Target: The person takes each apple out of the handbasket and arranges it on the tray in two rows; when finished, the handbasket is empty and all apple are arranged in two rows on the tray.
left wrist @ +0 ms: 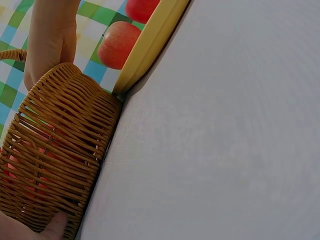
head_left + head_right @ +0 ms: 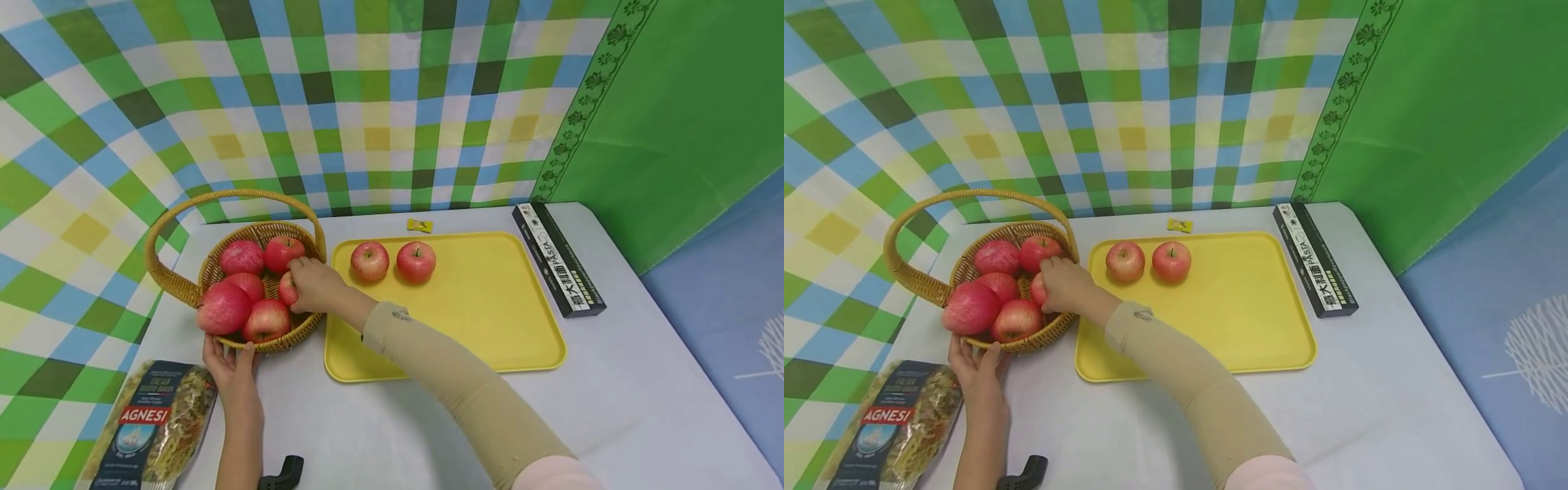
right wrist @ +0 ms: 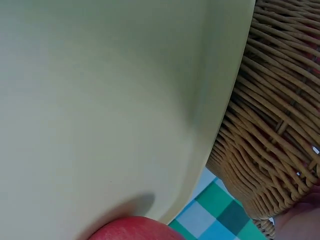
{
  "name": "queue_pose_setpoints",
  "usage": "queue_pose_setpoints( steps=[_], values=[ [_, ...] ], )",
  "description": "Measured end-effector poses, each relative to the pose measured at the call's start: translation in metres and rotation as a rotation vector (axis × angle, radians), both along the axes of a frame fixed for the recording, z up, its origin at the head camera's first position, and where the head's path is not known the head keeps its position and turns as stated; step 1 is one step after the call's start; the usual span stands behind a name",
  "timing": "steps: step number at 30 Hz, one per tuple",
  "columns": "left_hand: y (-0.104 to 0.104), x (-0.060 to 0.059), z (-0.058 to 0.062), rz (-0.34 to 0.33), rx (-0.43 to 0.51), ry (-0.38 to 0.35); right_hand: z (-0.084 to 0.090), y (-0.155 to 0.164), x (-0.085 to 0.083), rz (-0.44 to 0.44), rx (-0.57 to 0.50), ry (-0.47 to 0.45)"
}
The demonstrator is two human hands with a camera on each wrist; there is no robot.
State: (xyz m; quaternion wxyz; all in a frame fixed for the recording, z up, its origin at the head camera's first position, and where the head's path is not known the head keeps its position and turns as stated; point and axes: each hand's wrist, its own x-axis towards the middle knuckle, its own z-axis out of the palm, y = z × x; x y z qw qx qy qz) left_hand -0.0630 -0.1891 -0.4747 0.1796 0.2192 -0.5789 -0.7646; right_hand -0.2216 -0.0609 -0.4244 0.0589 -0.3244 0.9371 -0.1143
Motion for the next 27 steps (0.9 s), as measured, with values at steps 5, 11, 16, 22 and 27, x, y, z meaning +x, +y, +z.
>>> queue_pose_setpoints(
  steps=[5, 11, 16, 22, 27],
  values=[
    [0.000, 0.001, 0.001, -0.003, -0.015, -0.016, 0.003, 0.004, 0.001, -0.002, -0.060, -0.016],
    [-0.001, 0.002, 0.001, -0.008, -0.021, -0.027, 0.016, 0.012, 0.006, 0.008, -0.141, -0.049],
    [-0.001, 0.002, 0.001, -0.004, -0.019, -0.021, 0.029, 0.022, 0.012, 0.037, -0.212, -0.045],
    [0.000, 0.001, 0.001, 0.002, -0.023, -0.026, 0.046, 0.039, 0.023, 0.060, -0.313, -0.070],
    [0.000, 0.000, 0.000, -0.005, -0.025, -0.023, 0.054, 0.061, 0.032, 0.054, -0.388, -0.087]
  ],
)
